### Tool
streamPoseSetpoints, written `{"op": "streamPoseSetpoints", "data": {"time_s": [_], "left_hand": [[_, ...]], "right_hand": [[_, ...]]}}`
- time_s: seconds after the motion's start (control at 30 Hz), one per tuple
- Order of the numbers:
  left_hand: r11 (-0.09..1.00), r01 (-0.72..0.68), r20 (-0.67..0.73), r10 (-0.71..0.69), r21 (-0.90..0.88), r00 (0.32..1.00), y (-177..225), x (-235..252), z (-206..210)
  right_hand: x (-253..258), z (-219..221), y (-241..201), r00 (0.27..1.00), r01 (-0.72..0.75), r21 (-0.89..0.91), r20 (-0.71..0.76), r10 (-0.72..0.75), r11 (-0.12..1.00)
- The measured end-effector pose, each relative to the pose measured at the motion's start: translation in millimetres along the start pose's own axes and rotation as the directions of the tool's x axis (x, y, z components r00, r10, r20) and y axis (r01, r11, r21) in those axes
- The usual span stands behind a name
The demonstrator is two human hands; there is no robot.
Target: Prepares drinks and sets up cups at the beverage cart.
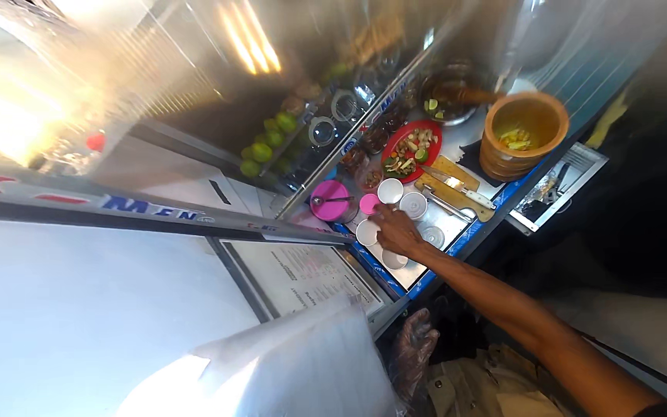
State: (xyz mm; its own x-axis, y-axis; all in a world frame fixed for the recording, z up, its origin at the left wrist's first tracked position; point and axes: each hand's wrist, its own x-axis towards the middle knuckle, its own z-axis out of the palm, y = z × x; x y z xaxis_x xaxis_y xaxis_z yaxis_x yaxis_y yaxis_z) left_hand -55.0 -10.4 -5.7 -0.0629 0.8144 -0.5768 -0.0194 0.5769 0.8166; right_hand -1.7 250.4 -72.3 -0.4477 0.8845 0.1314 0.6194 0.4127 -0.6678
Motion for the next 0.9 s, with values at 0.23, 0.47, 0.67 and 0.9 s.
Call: {"op": "streamPoseSetpoints", "data": {"time_s": [0.23,0.47,0.67,0.9], "left_hand": [[0.999,-0.005,0.055,0.003,0.038,0.999,14,9,10],[0.944,-0.077,0.026,0.072,0.32,0.997,38,44,34],[0.736,-0.248,-0.148,0.428,0.63,0.892,46,88,59],[0.844,-0.24,-0.11,0.33,0.479,0.938,41,87,83]], "right_hand": [[-18,-12,50,0.91,-0.401,-0.043,-0.134,0.393,0.915],[-51,-58,42,0.914,-0.358,0.035,-0.194,0.357,0.933],[-132,-130,21,0.949,-0.288,0.315,0.22,0.226,0.904],[-187,-109,16,0.974,-0.109,0.279,-0.16,0.159,0.954]]}}
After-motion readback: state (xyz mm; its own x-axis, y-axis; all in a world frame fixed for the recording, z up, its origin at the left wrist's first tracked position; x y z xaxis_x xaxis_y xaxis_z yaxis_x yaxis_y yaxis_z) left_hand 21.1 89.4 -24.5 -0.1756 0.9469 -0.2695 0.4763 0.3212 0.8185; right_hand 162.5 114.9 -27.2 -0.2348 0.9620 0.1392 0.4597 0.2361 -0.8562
